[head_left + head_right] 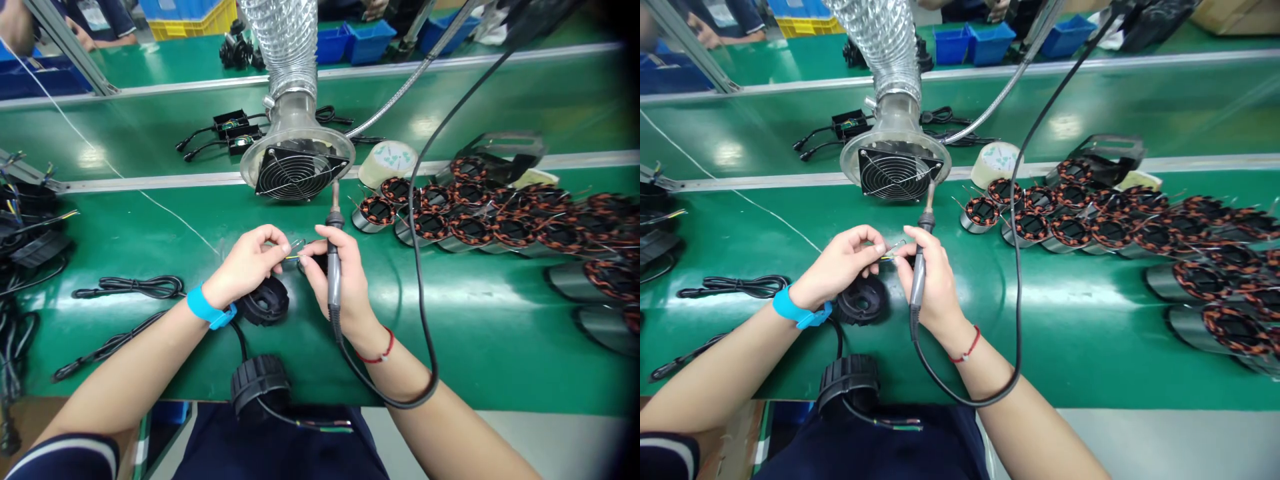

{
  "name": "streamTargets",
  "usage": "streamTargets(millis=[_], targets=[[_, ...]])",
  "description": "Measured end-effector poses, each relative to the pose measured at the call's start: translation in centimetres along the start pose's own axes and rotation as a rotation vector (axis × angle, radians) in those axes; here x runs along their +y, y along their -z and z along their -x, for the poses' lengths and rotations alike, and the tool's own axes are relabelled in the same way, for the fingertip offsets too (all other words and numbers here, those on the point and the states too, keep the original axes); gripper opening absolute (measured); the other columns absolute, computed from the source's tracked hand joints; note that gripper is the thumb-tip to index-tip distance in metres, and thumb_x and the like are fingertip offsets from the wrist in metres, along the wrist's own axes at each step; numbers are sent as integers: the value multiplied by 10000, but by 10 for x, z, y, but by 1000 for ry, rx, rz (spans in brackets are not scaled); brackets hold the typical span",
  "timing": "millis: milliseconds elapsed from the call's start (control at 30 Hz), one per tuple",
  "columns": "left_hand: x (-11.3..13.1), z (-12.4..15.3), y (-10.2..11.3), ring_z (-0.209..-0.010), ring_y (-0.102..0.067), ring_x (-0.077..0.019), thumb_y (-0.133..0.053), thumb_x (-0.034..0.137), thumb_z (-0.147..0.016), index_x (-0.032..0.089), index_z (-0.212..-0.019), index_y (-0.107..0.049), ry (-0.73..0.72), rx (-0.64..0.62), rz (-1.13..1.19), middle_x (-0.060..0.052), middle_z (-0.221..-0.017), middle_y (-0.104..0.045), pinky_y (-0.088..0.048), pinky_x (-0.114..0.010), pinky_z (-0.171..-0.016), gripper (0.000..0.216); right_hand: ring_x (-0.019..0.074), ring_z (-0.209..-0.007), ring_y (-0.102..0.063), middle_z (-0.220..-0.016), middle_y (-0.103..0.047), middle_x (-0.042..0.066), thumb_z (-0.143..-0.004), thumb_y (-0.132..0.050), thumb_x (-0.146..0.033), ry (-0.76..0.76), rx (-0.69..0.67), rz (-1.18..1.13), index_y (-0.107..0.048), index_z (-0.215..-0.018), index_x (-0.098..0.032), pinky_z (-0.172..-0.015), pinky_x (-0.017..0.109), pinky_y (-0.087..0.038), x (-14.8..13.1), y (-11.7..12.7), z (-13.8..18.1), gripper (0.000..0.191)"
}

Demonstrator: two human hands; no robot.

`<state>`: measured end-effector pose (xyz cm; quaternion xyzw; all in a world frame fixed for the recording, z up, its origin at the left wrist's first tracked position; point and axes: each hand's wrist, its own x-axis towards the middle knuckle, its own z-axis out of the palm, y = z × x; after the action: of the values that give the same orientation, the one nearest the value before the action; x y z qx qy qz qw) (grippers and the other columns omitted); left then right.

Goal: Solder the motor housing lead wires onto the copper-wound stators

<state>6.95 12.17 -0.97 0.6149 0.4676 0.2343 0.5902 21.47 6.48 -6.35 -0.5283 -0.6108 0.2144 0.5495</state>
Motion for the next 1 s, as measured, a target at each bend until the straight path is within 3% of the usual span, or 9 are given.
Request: streamTargets(millis=[100, 300, 633, 833, 1000], targets=[[-2, 3, 3, -611, -529, -94, -564, 215, -825, 151, -783, -557, -135, -25, -148, 11, -701, -563, -408, -203, -569, 77, 149, -790, -628, -845, -610, -22, -828, -569, -167, -31, 10, -88, -402, -1223, -262, -755, 341, -525, -3, 0, -2, 439], [-4, 5, 1, -807, -551, -136, -564, 170, -830, 156, -744, -597, -373, 18, -375, -28, -850, -591, -431, -254, -734, 93, 138, -793, -624, -829, -597, -32, -826, -579, -151, -1, -11, -156, -396, -1232, -262, -789, 340, -525, -5, 3, -5, 459], [-3, 1, 1, -783, -536, -138, -552, 176, -809, 157, -710, -619, -304, -31, -386, -25, -822, -580, -417, -254, -701, 121, 138, -734, -618, -797, -581, -36, -793, -564, -129, 2, -8, -138, -419, -1194, -256, -711, 319, -528, -7, 2, -6, 446], [-7, -1, -4, -682, -510, -110, -545, 156, -788, 148, -659, -605, -189, 53, -415, -1, -774, -563, -404, -243, -670, 143, 189, -840, -662, -814, -690, 8, -895, -497, -236, -170, 55, -9, -490, -1237, -256, -771, 379, -530, -18, 33, -4, 343], [-10, -3, -3, -683, -512, -110, -554, 155, -784, 149, -675, -625, -182, 74, -419, -3, -779, -569, -410, -243, -674, 130, 151, -611, -626, -843, -677, 22, -918, -492, -343, -210, 96, -52, -503, -1262, -289, -536, 305, -524, -26, 51, 21, 349]])
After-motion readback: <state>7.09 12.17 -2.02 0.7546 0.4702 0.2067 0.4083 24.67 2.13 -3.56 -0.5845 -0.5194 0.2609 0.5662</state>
